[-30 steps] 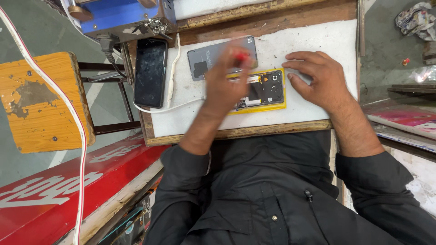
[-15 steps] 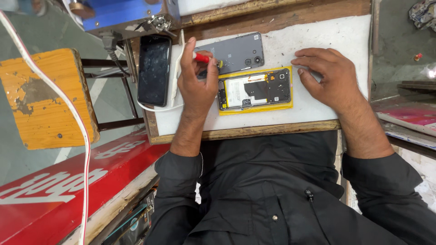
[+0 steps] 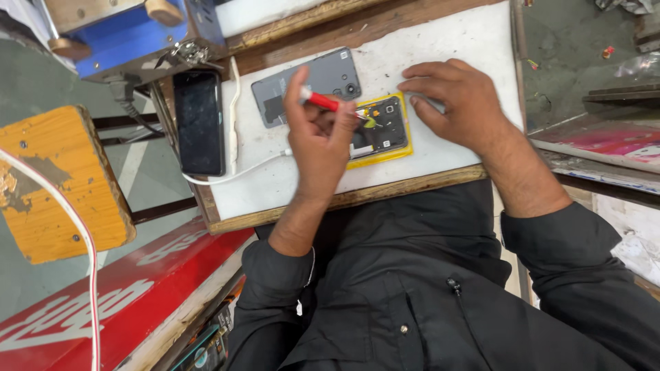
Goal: The person uses a red-handled screwdriver to remove screws from the back of a disassembled smartphone. They then pick up the back cover, inspect it, and place it aside. The person continues to work on the internal components of the phone.
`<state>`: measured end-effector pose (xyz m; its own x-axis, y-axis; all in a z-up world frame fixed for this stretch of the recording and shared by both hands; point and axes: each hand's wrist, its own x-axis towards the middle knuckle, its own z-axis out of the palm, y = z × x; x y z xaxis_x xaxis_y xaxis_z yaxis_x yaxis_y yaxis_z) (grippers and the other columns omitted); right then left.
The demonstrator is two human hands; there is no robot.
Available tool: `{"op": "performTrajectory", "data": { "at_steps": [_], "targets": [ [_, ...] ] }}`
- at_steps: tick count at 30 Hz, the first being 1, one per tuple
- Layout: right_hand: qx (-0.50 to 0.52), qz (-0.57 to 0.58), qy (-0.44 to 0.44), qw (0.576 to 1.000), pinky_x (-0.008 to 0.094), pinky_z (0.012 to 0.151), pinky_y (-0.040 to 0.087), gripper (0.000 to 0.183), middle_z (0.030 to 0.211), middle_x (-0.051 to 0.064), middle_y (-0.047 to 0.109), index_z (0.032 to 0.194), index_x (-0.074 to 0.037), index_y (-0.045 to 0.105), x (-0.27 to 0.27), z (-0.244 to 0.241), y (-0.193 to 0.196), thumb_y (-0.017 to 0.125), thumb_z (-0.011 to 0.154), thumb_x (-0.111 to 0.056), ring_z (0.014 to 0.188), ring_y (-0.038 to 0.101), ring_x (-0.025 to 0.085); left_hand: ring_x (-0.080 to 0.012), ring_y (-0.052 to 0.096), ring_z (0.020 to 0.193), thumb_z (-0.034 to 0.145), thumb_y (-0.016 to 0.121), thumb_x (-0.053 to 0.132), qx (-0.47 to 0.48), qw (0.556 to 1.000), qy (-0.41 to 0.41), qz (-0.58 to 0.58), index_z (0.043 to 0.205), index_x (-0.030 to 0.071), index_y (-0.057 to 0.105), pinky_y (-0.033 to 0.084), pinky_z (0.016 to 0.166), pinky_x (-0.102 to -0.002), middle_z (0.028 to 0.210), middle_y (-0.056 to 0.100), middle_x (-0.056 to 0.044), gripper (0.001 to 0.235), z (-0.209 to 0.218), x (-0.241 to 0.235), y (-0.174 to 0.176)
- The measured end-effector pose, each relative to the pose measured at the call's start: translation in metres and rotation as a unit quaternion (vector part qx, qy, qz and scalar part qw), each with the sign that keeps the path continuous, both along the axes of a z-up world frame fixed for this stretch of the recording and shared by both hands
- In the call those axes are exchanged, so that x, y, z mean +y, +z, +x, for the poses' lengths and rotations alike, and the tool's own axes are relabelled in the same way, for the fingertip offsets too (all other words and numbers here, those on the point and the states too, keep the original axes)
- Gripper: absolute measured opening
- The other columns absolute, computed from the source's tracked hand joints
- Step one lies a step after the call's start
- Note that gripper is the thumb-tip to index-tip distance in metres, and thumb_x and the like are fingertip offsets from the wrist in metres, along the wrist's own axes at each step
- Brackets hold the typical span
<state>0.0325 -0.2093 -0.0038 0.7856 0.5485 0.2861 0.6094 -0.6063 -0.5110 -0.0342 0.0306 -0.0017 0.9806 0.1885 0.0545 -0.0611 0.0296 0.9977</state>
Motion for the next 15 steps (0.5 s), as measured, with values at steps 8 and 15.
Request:
{"op": "performTrajectory", "data": {
  "at_steps": [8, 15],
  "targets": [
    [-0.025, -0.021, 0.009, 0.999, 0.033, 0.079, 0.055, 0.029, 0.129, -0.005, 0.072, 0.116, -0.021, 0.080, 0.000, -0.001, 0.001, 0.077, 0.089, -0.011, 0.090, 0.063, 0.019, -0.0156, 0.076, 0.091, 0.105, 0.069, 0.007, 0.024, 0.997, -0.014, 0.071, 0.159, 0.009, 0.026, 0.065, 0.080, -0.028, 0.101, 0.066, -0.009, 0.069, 0.013, -0.030, -0.001],
    [-0.031, -0.020, 0.009, 0.999, 0.032, 0.080, 0.055, 0.030, 0.130, -0.006, 0.071, 0.116, -0.022, 0.080, -0.001, 0.000, -0.002, 0.077, 0.089, -0.011, 0.092, 0.063, 0.018, -0.0160, 0.078, 0.093, 0.105, 0.069, 0.008, 0.029, 0.993, -0.015, 0.109, 0.159, 0.009, 0.025, 0.067, 0.080, -0.028, 0.103, 0.067, -0.010, 0.069, 0.014, -0.032, -0.005]
  ]
}}
